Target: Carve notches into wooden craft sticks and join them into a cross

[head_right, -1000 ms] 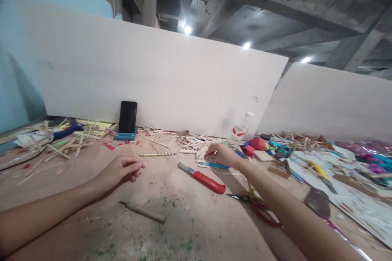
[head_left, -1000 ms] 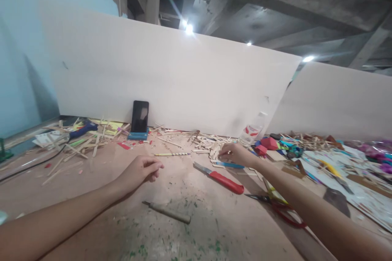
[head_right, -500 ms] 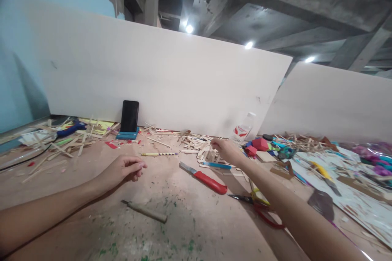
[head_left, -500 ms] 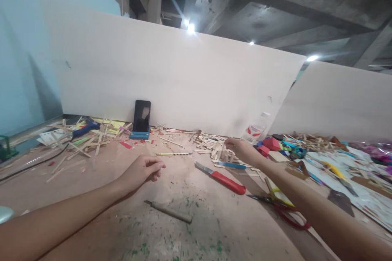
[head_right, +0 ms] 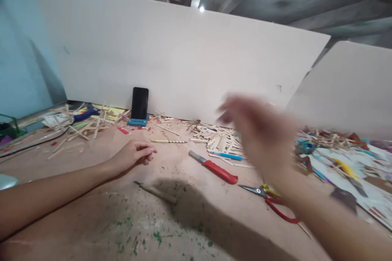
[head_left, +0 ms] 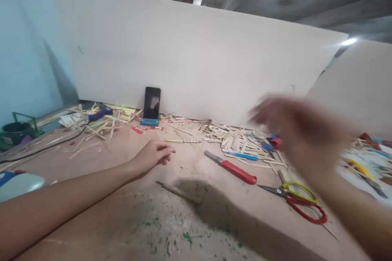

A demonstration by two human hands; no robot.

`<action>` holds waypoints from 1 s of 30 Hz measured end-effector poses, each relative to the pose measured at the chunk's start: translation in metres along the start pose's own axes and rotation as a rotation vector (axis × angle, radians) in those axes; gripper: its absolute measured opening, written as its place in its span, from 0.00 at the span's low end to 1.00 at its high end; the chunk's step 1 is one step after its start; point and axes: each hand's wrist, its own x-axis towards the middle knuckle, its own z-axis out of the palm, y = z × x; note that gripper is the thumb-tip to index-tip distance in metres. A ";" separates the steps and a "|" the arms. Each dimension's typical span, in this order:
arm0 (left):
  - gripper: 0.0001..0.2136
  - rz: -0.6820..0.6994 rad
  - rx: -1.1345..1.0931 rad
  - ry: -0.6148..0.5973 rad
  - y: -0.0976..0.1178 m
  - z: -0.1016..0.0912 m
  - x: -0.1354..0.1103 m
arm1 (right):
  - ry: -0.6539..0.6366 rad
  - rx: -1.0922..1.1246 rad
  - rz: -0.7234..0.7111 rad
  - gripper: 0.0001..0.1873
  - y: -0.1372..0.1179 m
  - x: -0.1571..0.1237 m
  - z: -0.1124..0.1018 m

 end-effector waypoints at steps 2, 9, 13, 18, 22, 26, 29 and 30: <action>0.14 0.006 -0.003 0.005 0.000 0.001 0.001 | -0.203 0.012 -0.030 0.18 -0.008 -0.047 0.047; 0.14 -0.005 -0.035 -0.009 -0.003 -0.001 0.004 | -0.436 -0.062 0.174 0.14 0.000 -0.105 0.062; 0.14 -0.003 -0.038 -0.012 -0.002 -0.002 0.003 | -0.544 -0.072 0.211 0.16 0.008 -0.100 0.053; 0.13 0.008 -0.014 -0.009 -0.001 -0.001 0.002 | -0.620 -0.116 0.190 0.15 0.030 -0.097 0.058; 0.13 0.007 0.001 0.004 -0.001 -0.001 0.001 | -0.705 -0.172 0.176 0.13 0.063 -0.083 0.055; 0.14 -0.002 0.003 0.011 -0.002 -0.002 0.001 | -0.687 -0.257 0.218 0.13 0.109 -0.059 0.054; 0.14 -0.005 0.002 0.009 -0.002 -0.002 0.000 | -0.646 -0.313 0.250 0.15 0.140 -0.036 0.059; 0.14 -0.005 0.002 0.007 -0.002 -0.002 0.000 | -0.648 -0.325 0.254 0.15 0.148 -0.029 0.062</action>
